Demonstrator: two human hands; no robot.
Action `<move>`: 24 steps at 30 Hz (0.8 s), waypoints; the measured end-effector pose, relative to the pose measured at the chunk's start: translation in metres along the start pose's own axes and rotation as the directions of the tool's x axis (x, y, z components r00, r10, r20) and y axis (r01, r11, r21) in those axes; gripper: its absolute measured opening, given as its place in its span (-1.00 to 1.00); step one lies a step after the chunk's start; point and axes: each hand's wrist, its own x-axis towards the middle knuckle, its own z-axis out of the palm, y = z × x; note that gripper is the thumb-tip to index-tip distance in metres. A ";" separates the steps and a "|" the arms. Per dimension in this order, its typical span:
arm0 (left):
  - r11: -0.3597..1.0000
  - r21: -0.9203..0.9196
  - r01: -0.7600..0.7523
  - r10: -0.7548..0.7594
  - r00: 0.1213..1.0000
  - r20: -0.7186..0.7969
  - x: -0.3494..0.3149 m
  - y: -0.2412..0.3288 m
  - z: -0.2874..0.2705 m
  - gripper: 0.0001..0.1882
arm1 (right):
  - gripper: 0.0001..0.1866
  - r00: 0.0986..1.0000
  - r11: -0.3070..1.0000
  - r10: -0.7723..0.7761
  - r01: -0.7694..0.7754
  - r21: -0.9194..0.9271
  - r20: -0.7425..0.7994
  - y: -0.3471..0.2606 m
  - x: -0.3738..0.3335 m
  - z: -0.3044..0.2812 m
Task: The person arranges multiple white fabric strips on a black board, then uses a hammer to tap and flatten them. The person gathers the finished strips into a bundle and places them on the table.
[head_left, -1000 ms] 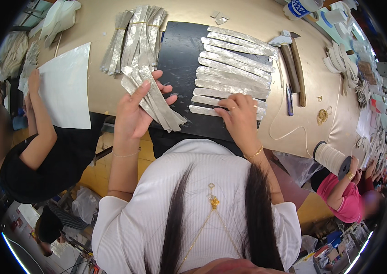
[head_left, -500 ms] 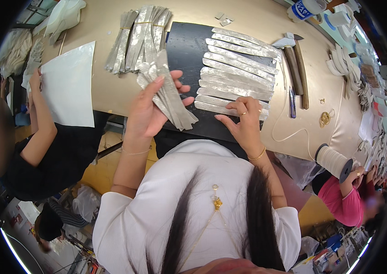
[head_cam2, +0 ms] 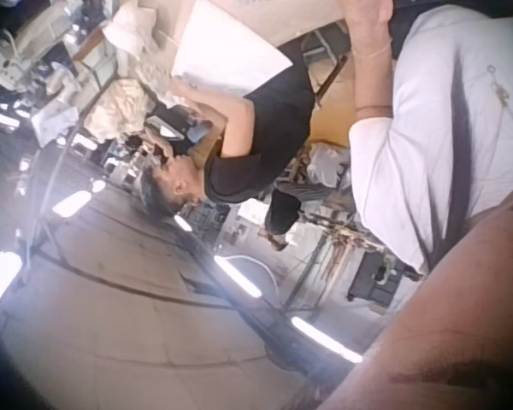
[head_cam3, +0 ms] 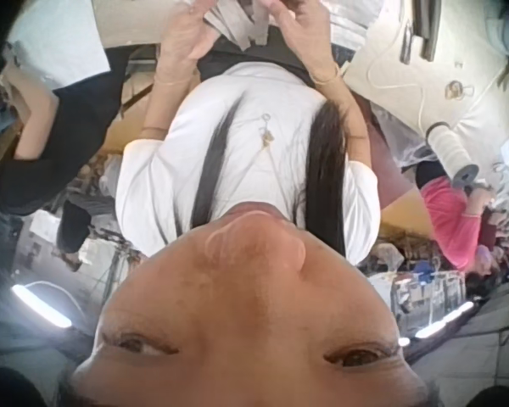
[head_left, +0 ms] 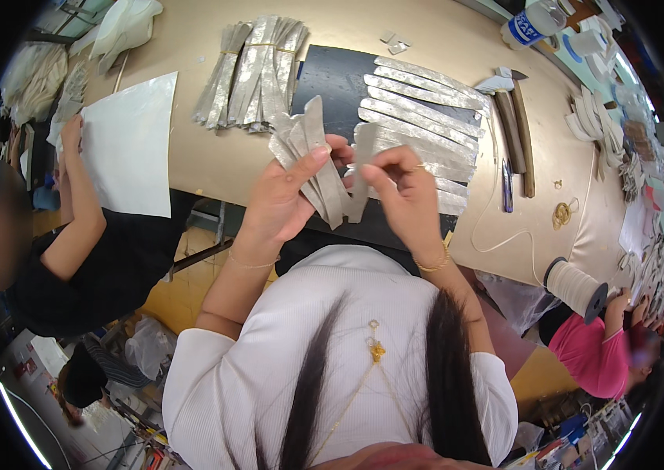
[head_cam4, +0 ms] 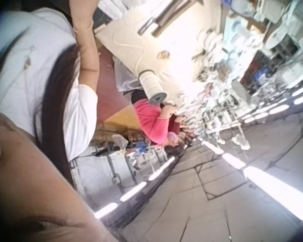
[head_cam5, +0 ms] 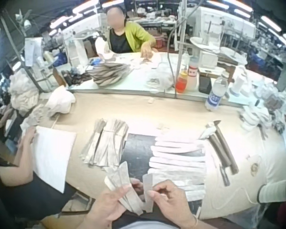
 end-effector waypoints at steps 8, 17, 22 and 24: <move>0.997 -0.034 0.069 -0.070 0.997 -0.023 -0.010 0.021 -0.032 -0.69 | -0.92 0.954 0.915 0.292 -0.258 -0.310 0.068 -0.025 -0.026 -0.062; 0.840 0.436 0.324 -0.286 0.946 -0.153 -0.030 0.031 -0.046 -0.57 | -0.92 0.944 0.486 -0.122 0.326 -0.811 0.307 0.043 -0.045 -0.020; 0.792 0.468 0.393 -0.363 0.918 -0.157 -0.029 0.020 -0.042 -0.60 | -0.87 0.924 0.394 -0.211 0.380 -0.837 0.320 0.053 -0.050 -0.020; 0.809 0.429 0.403 -0.382 0.914 -0.138 -0.025 0.006 -0.044 -0.61 | -0.82 0.927 0.377 -0.239 0.362 -0.852 0.289 0.049 -0.057 -0.017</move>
